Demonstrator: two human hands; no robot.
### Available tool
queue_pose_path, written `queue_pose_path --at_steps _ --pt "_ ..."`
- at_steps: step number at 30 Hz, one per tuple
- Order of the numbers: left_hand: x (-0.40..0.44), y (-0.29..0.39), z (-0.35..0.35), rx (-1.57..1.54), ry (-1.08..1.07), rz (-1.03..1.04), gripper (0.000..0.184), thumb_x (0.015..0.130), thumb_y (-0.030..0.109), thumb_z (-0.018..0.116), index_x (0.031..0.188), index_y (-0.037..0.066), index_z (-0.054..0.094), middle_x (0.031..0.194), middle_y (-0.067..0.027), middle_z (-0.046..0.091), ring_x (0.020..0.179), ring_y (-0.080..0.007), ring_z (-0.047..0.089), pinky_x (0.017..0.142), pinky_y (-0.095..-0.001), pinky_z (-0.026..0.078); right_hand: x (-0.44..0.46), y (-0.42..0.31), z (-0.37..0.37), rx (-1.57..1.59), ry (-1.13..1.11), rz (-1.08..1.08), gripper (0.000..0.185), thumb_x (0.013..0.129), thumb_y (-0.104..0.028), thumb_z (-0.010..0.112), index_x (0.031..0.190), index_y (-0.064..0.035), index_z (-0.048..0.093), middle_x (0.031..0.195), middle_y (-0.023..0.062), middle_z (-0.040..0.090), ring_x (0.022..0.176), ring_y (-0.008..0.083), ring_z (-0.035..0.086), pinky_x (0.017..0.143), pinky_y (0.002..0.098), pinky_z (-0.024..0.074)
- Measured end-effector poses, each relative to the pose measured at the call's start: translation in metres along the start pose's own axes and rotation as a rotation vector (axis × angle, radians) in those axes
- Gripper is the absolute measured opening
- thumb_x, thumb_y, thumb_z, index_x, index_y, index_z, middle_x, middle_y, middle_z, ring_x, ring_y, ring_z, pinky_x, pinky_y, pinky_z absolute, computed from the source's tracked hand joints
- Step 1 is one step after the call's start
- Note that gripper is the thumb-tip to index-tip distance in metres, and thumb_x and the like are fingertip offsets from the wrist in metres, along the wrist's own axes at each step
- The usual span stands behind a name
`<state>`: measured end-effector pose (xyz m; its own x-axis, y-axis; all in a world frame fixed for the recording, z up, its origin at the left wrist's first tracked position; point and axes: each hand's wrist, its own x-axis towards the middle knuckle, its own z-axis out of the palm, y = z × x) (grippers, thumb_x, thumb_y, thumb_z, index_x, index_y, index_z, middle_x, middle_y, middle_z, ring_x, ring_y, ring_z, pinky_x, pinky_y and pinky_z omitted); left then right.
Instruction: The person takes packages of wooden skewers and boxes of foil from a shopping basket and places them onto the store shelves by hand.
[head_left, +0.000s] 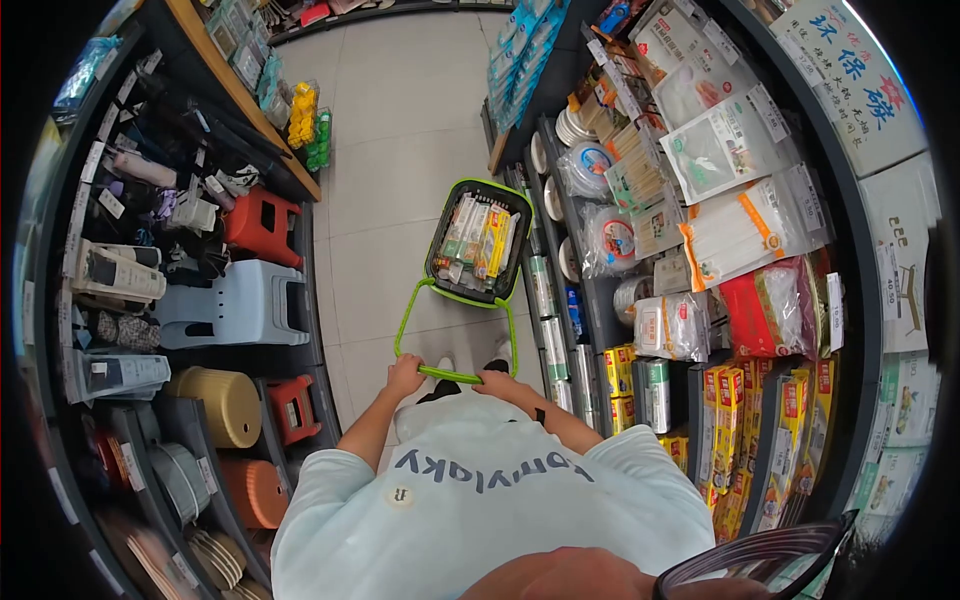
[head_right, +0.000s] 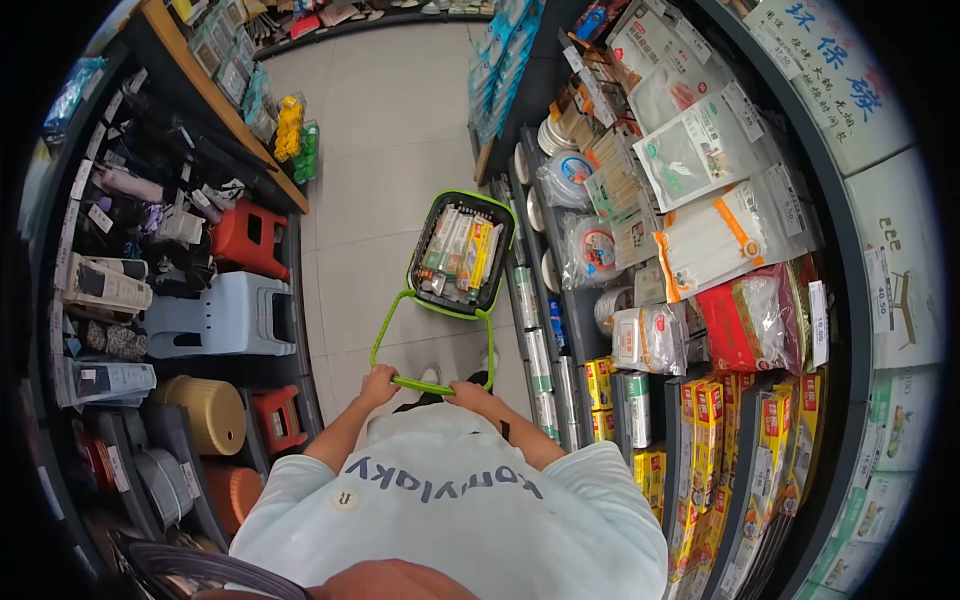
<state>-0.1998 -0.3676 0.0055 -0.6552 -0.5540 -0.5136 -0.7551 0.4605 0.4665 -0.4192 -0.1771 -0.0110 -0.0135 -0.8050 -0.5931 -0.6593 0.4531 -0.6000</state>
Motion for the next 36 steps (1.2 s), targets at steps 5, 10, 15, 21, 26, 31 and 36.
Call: queue_pose_path --at_steps 5,10,15,21,26,31,36 --pt "-0.011 -0.018 0.008 -0.065 0.061 0.067 0.023 0.076 0.018 0.069 0.098 0.013 0.068 0.105 -0.0084 0.063 0.113 -0.0297 0.054 0.089 -0.0491 0.047 -0.014 -0.026 0.0 0.009 0.043 0.103 0.052 0.091 -0.053 0.056 0.1 -0.0032 0.066 0.097 0.0222 0.069 0.094 0.0426 0.065 0.082 0.0511 0.0492" --pt "-0.031 -0.012 0.041 -0.063 0.073 0.126 0.025 0.077 0.018 0.065 0.101 0.014 0.07 0.105 -0.0103 0.065 0.113 -0.0313 0.055 0.091 -0.0502 0.048 -0.048 -0.019 0.002 -0.065 -0.028 0.146 0.058 0.091 -0.058 0.052 0.108 -0.0047 0.068 0.102 0.0231 0.069 0.096 0.0421 0.065 0.084 0.0517 0.0495" --pt "-0.056 0.025 0.074 0.034 -0.178 0.058 0.032 0.078 0.024 0.061 0.108 0.017 0.072 0.112 -0.0114 0.068 0.117 -0.0322 0.055 0.095 -0.0504 0.048 -0.097 0.036 0.034 -0.144 0.033 0.109 0.063 0.092 -0.06 0.048 0.115 -0.0041 0.067 0.104 0.0221 0.069 0.099 0.0422 0.064 0.089 0.0508 0.0483" --pt "-0.086 0.081 0.132 0.122 -0.262 0.121 0.036 0.078 0.024 0.06 0.112 0.017 0.071 0.112 -0.0127 0.069 0.108 -0.0355 0.062 0.092 -0.0485 0.052 -0.169 0.094 0.06 -0.156 0.164 0.15 0.056 0.096 -0.055 0.044 0.106 -0.0053 0.069 0.103 0.0203 0.069 0.097 0.0394 0.065 0.087 0.0519 0.0481" --pt "-0.127 0.114 0.21 0.171 -0.355 0.103 0.038 0.078 0.022 0.059 0.114 0.017 0.07 0.115 -0.0141 0.068 0.11 -0.0343 0.062 0.091 -0.0472 0.053 -0.227 0.137 0.08 -0.177 0.139 0.177 0.057 0.097 -0.054 0.041 0.101 -0.0052 0.07 0.101 0.0198 0.07 0.094 0.0386 0.067 0.084 0.0524 0.0495" --pt "-0.193 0.159 0.288 0.153 -0.339 0.134 0.036 0.081 0.027 0.058 0.112 0.014 0.07 0.114 -0.0148 0.068 0.109 -0.0349 0.063 0.09 -0.0576 0.049 -0.292 0.161 0.084 -0.255 0.066 0.239 0.055 0.097 -0.051 0.04 0.101 -0.0056 0.071 0.103 0.0192 0.07 0.098 0.0366 0.067 0.082 0.051 0.0515" --pt "-0.229 0.187 0.311 0.13 -0.417 0.168 0.036 0.082 0.036 0.06 0.109 0.013 0.07 0.114 -0.0148 0.068 0.108 -0.0349 0.063 0.086 -0.059 0.048 -0.318 0.216 0.108 -0.279 0.008 0.335 0.045 0.091 -0.043 0.048 0.096 -0.0049 0.072 0.094 0.0149 0.073 0.089 0.0328 0.071 0.08 0.0469 0.0536"
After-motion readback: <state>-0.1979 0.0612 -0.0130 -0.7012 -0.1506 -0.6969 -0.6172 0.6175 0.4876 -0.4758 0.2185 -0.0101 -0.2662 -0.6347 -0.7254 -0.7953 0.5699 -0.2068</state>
